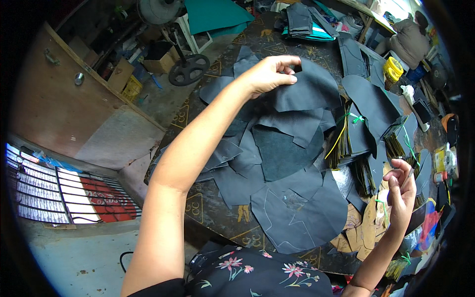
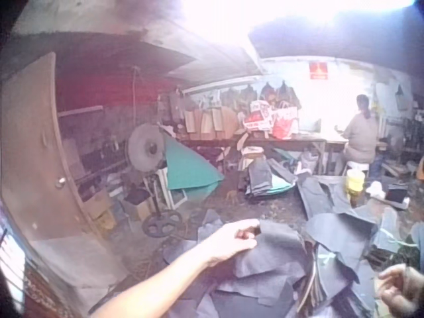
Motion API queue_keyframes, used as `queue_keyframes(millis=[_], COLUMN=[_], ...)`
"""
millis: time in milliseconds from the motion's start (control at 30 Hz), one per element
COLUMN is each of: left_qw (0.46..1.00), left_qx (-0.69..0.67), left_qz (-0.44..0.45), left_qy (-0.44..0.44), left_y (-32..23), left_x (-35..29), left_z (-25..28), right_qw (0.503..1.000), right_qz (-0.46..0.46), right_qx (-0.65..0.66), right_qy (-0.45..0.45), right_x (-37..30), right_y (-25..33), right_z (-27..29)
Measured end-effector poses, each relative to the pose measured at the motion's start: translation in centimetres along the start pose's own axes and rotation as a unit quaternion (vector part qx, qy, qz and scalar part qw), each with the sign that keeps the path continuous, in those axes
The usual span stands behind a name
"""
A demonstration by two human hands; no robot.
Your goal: The person places a cardboard template on a dark fabric sheet, traces its outline with a white marker, then removes the template and sets the marked fabric aside. This sequence is repeated multiple times across the worktable.
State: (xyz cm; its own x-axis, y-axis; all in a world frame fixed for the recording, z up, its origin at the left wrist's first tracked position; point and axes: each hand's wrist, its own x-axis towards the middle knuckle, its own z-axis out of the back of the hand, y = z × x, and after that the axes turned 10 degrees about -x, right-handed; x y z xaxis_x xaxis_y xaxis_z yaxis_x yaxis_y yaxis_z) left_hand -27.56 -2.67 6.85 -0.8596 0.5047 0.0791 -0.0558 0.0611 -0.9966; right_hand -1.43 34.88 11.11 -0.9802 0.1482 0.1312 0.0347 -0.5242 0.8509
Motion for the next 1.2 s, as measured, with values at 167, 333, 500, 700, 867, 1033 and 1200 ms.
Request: queue_keyframes(millis=[167,333,500,700,867,1033,1200], left_qw=[0.999,0.994,0.997,0.973,0.979,0.912,0.857], left_qx=[-0.005,-0.018,0.011,0.014,0.087,0.347,0.459], left_qz=[-0.036,-0.043,-0.048,-0.213,-0.101,0.023,-0.193], left_qy=[0.027,0.096,0.061,-0.090,-0.152,-0.217,-0.133], left_y=[-2.7,-3.4,-3.9,-5.0,-1.3,2.5,1.3], left_x=[-2.3,-2.7,-1.0,2.9,2.4,-0.6,-4.0], left_z=[0.7,0.7,0.8,2.1,5.0,5.6,3.3], right_qw=[1.000,0.999,0.999,0.999,0.998,0.998,0.998], right_qz=[-0.022,-0.040,-0.043,-0.043,-0.045,-0.047,-0.053], right_qx=[0.020,0.024,0.023,0.020,0.039,0.023,0.027], right_qy=[0.005,0.021,0.014,0.016,0.013,0.018,0.027], right_x=[-0.8,-1.4,-1.8,-2.3,-2.8,-3.2,-3.5], right_y=[-0.9,-1.3,-1.4,-1.4,-1.9,-2.4,-2.5], right_z=[-0.2,-0.1,-0.3,0.1,-0.1,-0.5,-0.7])
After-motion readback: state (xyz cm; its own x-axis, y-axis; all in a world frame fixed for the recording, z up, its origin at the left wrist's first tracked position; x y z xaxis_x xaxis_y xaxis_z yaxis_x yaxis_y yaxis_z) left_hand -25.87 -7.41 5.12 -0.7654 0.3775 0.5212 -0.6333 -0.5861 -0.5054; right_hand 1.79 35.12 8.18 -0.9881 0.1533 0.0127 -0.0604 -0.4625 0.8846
